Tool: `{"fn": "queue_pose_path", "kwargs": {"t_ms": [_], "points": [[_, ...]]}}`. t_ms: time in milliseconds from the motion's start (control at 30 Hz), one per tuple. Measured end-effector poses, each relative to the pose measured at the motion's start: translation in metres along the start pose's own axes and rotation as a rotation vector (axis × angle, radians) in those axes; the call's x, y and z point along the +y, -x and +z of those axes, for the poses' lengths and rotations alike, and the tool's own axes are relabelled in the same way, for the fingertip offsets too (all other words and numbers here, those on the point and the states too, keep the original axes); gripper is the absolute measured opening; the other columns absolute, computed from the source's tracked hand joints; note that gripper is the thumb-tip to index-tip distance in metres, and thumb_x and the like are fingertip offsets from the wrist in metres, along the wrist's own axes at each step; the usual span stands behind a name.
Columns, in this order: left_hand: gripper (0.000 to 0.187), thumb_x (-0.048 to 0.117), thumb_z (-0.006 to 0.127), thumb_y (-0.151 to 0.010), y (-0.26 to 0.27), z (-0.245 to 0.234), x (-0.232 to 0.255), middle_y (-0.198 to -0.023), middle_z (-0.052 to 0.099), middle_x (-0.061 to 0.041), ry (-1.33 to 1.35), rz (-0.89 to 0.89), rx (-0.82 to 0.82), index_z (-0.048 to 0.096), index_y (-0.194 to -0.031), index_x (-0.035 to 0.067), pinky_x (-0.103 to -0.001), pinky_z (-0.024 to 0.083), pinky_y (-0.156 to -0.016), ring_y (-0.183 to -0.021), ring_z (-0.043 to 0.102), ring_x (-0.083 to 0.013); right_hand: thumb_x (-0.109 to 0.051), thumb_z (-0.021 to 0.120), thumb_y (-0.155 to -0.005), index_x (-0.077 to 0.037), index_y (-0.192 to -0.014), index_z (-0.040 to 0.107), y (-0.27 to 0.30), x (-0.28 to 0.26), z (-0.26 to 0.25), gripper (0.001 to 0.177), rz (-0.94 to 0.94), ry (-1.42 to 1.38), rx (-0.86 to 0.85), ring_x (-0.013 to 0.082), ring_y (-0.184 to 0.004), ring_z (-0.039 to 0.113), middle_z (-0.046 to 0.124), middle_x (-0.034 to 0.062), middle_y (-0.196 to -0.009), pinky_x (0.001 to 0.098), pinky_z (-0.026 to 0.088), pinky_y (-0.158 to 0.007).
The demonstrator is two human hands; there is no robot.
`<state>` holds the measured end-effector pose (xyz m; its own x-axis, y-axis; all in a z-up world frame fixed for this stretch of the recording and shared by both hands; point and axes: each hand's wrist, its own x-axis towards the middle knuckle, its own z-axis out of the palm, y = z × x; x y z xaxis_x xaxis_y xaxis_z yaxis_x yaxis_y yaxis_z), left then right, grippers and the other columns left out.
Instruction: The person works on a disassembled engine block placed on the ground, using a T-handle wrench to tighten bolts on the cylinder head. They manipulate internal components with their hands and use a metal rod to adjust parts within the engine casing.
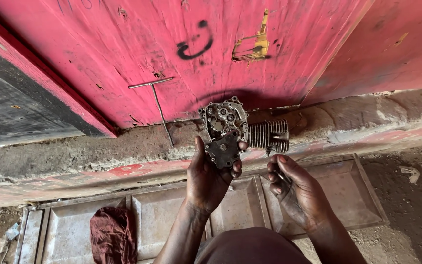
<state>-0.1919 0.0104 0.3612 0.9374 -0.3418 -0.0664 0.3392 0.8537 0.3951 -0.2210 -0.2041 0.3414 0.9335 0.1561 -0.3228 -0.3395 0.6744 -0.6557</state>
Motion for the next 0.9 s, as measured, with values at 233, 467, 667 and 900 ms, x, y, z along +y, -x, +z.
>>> {"fn": "queue_pose_path", "kwargs": {"t_ms": [233,467,667,900], "points": [[0.075,0.059,0.038,-0.102,0.000,0.001,0.001,-0.117,0.068,-0.023,0.015,-0.030,0.013,0.052,-0.144,-0.001,-0.027,0.054,-0.071,-0.077,0.063,-0.0224,-0.020,0.057,-0.101,-0.002,-0.110,0.062,0.001,-0.002,0.003,0.020,0.020,0.047,-0.087,0.0062,-0.047,0.040,0.055,0.0066,-0.076,0.0195,0.026,-0.037],[0.077,0.060,0.036,-0.102,-0.004,-0.003,-0.001,-0.119,0.068,-0.025,0.019,0.003,0.043,0.053,-0.140,-0.005,-0.027,0.053,-0.066,-0.074,0.064,-0.0225,-0.029,0.050,-0.107,-0.001,-0.109,0.061,0.002,-0.004,0.001,0.030,0.017,0.094,-0.110,0.0044,-0.040,0.030,0.050,0.0022,-0.066,0.0224,0.023,-0.038],[0.074,0.056,0.040,-0.101,-0.002,0.000,-0.002,-0.129,0.065,-0.024,-0.052,0.030,0.014,0.051,-0.143,-0.004,-0.027,0.053,-0.069,-0.081,0.068,-0.0232,-0.032,0.065,-0.096,-0.003,-0.093,0.074,0.007,-0.008,0.017,0.030,-0.024,0.518,0.102,0.0114,-0.056,0.047,0.068,0.0066,-0.077,0.0266,0.033,-0.050],[0.063,0.043,0.050,-0.100,0.000,0.023,-0.012,-0.134,0.063,-0.028,-0.110,0.111,0.088,0.053,-0.140,-0.005,-0.045,0.059,-0.095,-0.111,0.069,-0.0382,-0.002,0.074,-0.088,-0.007,-0.116,0.079,0.007,-0.019,0.074,0.029,-0.603,0.955,-0.037,0.0250,-0.104,0.075,0.080,0.0169,-0.110,0.0371,0.061,-0.085]]}}
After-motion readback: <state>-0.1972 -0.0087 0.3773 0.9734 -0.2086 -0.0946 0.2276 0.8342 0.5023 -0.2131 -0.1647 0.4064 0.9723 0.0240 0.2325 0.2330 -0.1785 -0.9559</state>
